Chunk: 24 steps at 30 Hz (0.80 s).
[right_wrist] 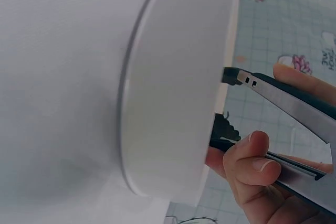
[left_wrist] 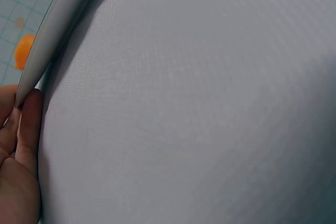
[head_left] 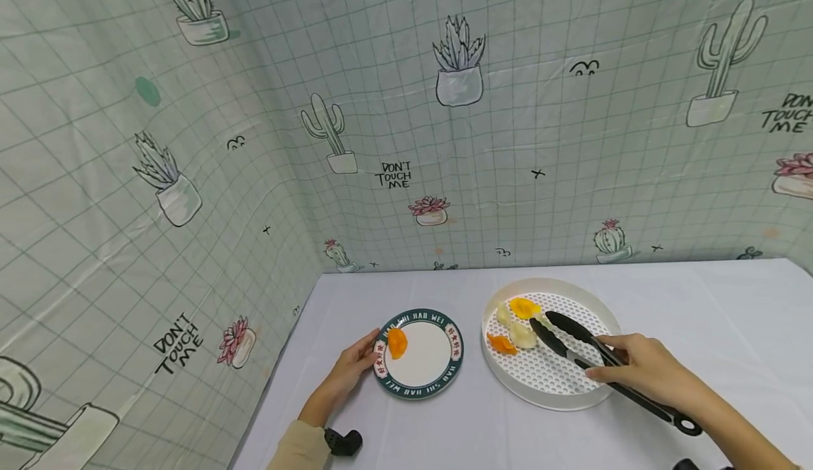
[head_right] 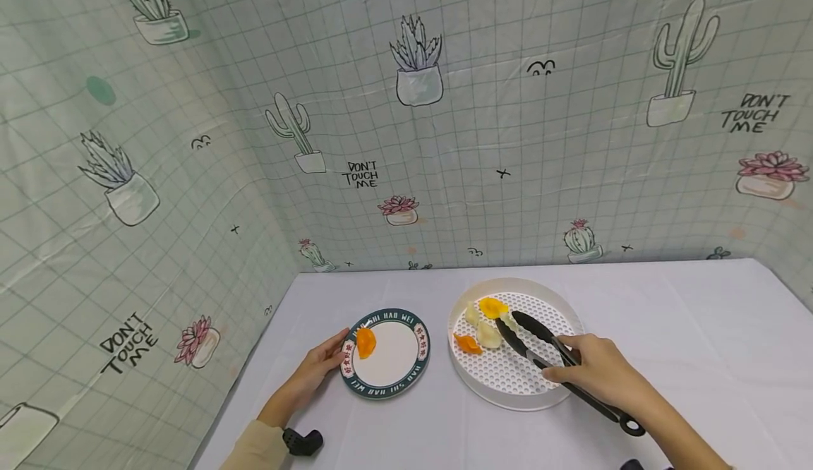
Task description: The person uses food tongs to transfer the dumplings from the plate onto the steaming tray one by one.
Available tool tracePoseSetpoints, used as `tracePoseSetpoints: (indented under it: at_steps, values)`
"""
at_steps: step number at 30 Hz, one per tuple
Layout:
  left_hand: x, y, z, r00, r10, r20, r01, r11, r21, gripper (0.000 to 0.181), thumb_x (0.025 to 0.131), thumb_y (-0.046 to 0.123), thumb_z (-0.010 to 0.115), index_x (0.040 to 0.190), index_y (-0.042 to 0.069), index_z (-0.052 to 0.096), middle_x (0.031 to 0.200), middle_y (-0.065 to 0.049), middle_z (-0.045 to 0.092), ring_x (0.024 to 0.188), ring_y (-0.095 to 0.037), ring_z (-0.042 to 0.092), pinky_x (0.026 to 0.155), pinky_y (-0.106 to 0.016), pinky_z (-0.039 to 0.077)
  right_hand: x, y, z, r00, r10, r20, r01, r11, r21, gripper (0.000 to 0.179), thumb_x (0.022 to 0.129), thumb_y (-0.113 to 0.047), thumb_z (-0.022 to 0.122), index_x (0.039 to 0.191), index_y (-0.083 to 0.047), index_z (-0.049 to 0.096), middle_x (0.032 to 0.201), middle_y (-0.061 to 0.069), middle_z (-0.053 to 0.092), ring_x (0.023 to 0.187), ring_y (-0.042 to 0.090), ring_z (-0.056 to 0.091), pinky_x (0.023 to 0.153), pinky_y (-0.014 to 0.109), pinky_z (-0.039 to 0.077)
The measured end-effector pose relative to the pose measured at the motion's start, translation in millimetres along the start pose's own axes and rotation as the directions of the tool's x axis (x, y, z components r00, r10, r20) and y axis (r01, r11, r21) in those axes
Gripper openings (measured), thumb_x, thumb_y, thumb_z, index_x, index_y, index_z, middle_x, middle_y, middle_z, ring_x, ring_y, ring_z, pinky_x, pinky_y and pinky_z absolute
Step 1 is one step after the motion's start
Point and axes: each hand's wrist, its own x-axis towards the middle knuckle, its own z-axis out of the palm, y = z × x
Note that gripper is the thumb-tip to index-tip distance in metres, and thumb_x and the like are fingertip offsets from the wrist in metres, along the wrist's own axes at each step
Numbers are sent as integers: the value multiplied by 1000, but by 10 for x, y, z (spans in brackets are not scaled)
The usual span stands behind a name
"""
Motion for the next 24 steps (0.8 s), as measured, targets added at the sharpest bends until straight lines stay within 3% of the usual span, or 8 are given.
tracePoseSetpoints:
  at_steps: [8, 17, 24]
  values:
    - [5, -38, -13, 1000, -6, 0, 6, 1000, -8, 51, 102, 5, 52, 150, -4, 37, 156, -23, 33, 143, -41, 31, 116, -52, 24, 99, -265, 25, 1000, -7, 7, 7, 996, 85, 71, 83, -29, 79, 129, 18, 55, 63, -2, 35, 58, 11, 33, 49, 24, 28]
    - [22, -38, -2, 1000, -8, 3, 8, 1000, -8, 51, 102, 6, 52, 151, -3, 37, 156, -23, 33, 143, -40, 32, 117, -52, 24, 338, -620, 291, 994, -94, 55, 80, 973, 218, 70, 82, -30, 80, 131, 15, 56, 67, -1, 48, 64, 15, 42, 51, 24, 32]
    - [33, -39, -9, 1000, 0, 11, 0, 1000, -7, 52, 103, 7, 52, 151, -3, 36, 156, -24, 32, 144, -41, 30, 117, -52, 23, 548, -836, 549, 983, -157, 95, 122, 946, 301, 69, 81, -29, 81, 132, 11, 57, 67, -1, 41, 64, 14, 38, 50, 23, 28]
